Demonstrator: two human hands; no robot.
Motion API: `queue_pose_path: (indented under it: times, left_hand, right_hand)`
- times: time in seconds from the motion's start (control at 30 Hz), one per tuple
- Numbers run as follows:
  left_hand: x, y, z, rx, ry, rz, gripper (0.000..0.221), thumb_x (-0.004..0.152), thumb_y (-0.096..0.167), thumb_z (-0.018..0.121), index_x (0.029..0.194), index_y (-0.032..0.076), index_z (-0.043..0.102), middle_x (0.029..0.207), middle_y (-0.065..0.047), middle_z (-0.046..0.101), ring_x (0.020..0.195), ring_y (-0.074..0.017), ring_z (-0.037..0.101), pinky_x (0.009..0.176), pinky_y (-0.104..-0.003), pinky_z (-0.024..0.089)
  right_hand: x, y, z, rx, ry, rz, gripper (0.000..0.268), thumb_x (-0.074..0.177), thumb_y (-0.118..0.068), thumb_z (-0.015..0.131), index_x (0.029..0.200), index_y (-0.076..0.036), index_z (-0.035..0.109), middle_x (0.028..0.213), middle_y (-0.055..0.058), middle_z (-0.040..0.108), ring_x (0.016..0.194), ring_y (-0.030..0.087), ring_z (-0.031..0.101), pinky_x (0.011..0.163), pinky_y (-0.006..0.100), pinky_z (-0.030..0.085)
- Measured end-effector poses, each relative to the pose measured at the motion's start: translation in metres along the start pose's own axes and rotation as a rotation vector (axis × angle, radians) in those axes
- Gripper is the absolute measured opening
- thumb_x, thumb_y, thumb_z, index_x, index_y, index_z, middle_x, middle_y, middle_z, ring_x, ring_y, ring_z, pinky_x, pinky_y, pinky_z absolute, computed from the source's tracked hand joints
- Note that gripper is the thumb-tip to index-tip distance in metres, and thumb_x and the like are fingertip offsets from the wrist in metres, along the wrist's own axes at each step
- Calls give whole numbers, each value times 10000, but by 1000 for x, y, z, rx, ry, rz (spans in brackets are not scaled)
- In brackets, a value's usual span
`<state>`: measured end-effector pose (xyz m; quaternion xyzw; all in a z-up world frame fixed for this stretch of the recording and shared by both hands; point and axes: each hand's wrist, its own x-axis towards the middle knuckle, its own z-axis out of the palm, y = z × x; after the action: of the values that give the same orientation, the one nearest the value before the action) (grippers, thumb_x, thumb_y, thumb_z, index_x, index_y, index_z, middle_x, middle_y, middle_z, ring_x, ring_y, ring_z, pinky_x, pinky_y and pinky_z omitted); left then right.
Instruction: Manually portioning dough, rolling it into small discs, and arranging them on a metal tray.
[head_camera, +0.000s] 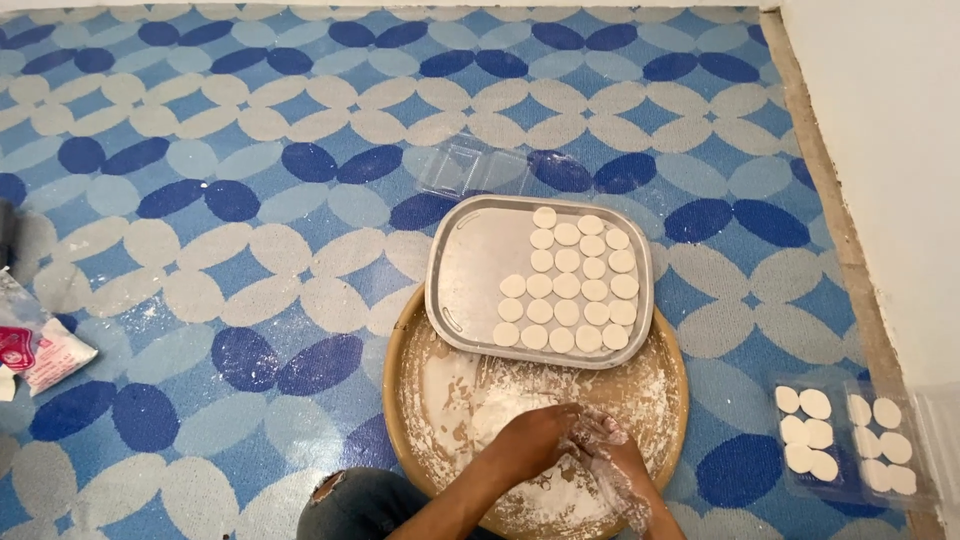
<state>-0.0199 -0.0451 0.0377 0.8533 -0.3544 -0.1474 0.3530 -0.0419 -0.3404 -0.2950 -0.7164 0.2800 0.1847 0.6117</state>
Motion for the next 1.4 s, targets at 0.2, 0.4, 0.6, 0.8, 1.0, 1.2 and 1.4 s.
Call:
queue_pose_path:
  times: [0.2,0.4,0.6,0.8,1.0,1.2,1.4]
  left_hand:
    - [-8,13,-28,-179,-141,-208,444,842,25,696,1282,31,635,1420,-128,608,1229,-349,595,1014,-450,493]
    - [-5,14,-11,-185,-43,-220,348,918,26,625,1263,26,668,1370,-194,622,1165,-371,633,1005,-437,543]
    - [-5,10,2,-195,88,-233,501,874,-56,582,1373,-12,577,1491,-205,528,1270,-401,576,1056,-450,519]
    - [-10,23,-11,-469,142,-360,91,1004,67,566,985,24,644,894,-126,686,718,-235,604,680,-397,488]
    - [-6,25,-20,-746,-4,-657,155,1071,148,554,1159,77,660,761,-27,621,462,-66,375,440,-264,296]
    - [-11,4,-20,-876,-84,-645,371,973,153,583,1301,-23,593,1247,-205,666,1177,-334,660,1063,-486,549]
    - [-4,4,-7,-662,-91,-619,154,896,153,806,928,76,677,813,-36,676,614,-110,561,604,-271,480]
  right_hand:
    - [-30,-35,-7,-37,-11,176,566,810,-181,812,1300,68,678,1050,319,782,859,415,800,720,425,665]
    - [-64,-68,0,-70,140,269,446,864,-126,817,1242,88,717,942,291,790,702,343,763,566,346,594]
    - [-150,-168,32,955,41,350,370,1082,-72,396,1368,160,426,1373,331,576,1231,466,582,1093,556,482]
    - [-133,-135,29,-69,199,118,289,790,19,845,1053,117,777,678,213,746,439,210,572,362,291,376]
    - [-203,-217,50,82,180,-23,390,727,79,881,1101,59,774,1050,147,840,934,219,763,853,329,595]
    - [-214,-216,55,-78,222,-93,316,800,-28,828,1111,18,794,979,136,833,869,222,755,779,321,578]
    - [-178,-160,58,67,254,22,492,771,156,794,1237,30,698,1018,235,764,734,299,694,478,329,536]
